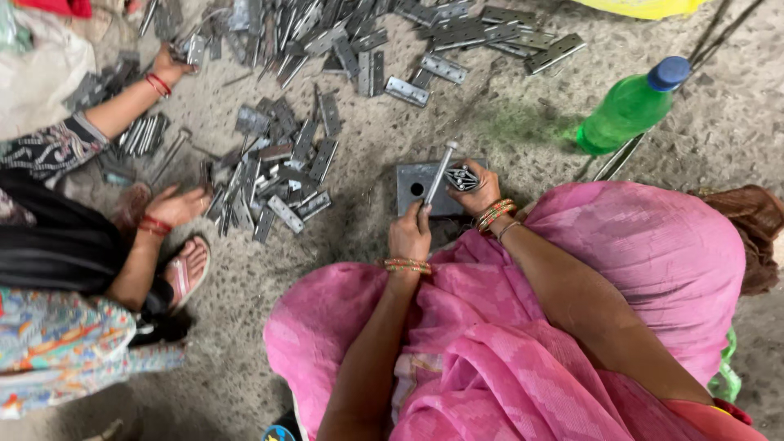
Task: The person sits on the floor and assembles metal hinges by inserting pins into hinge leaves using a metal block and hammer. They repeatedly pick up hinge parts, align them, and strike the pins to secure them, then place the assembled hinges into a nearby bucket.
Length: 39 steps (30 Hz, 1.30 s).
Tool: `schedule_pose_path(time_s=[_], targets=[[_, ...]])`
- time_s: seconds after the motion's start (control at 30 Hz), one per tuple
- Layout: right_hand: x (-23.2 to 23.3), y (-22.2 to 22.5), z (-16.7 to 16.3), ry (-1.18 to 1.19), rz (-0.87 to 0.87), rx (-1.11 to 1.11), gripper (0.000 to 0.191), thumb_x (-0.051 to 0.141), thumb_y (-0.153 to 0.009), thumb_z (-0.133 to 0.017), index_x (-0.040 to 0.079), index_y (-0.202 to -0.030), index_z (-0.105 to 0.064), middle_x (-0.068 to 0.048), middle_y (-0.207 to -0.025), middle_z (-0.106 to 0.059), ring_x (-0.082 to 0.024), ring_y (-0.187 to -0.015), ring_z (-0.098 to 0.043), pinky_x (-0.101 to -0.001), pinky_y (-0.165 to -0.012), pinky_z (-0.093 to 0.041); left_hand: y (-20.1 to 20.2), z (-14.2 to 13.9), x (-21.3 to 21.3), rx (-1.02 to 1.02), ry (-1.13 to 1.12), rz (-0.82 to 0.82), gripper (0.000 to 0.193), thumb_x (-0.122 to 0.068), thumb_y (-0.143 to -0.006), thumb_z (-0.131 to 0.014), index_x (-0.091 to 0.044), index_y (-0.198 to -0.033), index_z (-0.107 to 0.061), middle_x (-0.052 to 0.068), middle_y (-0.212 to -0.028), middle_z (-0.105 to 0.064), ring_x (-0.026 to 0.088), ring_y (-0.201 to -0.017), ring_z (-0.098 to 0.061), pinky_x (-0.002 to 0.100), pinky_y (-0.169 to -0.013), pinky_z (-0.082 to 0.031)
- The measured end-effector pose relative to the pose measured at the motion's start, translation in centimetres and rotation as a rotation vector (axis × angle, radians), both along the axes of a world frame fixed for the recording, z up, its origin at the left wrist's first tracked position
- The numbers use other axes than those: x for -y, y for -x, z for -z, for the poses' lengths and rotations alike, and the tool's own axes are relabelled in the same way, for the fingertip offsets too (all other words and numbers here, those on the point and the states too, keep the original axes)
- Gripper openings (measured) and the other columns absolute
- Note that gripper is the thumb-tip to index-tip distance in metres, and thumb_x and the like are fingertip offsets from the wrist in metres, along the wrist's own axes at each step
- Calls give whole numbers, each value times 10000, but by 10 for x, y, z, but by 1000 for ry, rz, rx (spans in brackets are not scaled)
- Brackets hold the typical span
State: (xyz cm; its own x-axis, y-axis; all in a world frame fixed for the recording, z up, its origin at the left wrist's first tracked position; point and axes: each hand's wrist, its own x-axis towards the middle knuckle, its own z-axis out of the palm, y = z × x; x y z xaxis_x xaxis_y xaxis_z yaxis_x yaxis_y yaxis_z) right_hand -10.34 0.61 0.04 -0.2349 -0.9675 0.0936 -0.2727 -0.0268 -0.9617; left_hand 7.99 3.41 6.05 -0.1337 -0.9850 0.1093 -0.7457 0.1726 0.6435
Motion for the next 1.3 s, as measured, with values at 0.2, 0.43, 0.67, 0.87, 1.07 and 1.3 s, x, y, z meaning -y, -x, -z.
schedule_pose_path(time_s=[0.2,0.43,0.67,0.87,1.07,1.3], targets=[[1,1,-13,-11,27,132,336,63,-769,-883,64,-1057,-710,-46,-944,-779,-92,-856,-691,-275,-792,-575,-29,29,35,-21,-55,-307,243,-290,-981,-651,-66,-1051,-711,267,-868,-704,479,-825,-669,563,-692,-520],[9,10,-44,32,162,469,410,146,-735,-896,48,-1074,-688,-16,-977,-740,-120,-855,-681,-290,-780,-566,-30,32,50,214,-391,-580,227,-257,-920,-670,-82,-1058,-715,213,-991,-744,426,-944,-721,537,-819,-586],[11,29,-63,-541,571,577,359,281,-786,-849,45,-1029,-729,-44,-925,-704,-204,-758,-632,-379,-711,-494,-13,31,43,172,-426,-375,386,-361,-875,-778,-67,-1123,-746,197,-1111,-745,389,-1048,-710,493,-900,-571],[16,27,-76,-444,204,1064,286,186,-765,-783,57,-1009,-708,-81,-910,-740,-254,-758,-707,-426,-719,-587,1,22,31,-435,-301,-19,804,-367,-637,-899,-100,-1346,-630,107,-1176,-748,252,-997,-746,379,-881,-603],[-20,8,-106,-232,-233,781,325,56,-747,-811,15,-1049,-700,-63,-943,-752,-191,-815,-724,-374,-770,-601,-3,-11,-1,-597,-172,323,890,-205,-708,-1018,33,-1411,-526,176,-1297,-643,250,-1182,-614,387,-990,-510],[-56,-17,-160,-62,-719,107,282,128,-775,-853,28,-994,-706,-43,-829,-718,-94,-776,-618,-291,-716,-546,3,-21,-71,-1171,-550,305,478,-84,-780,-915,44,-1188,-700,93,-1054,-768,164,-941,-742,325,-830,-635]])
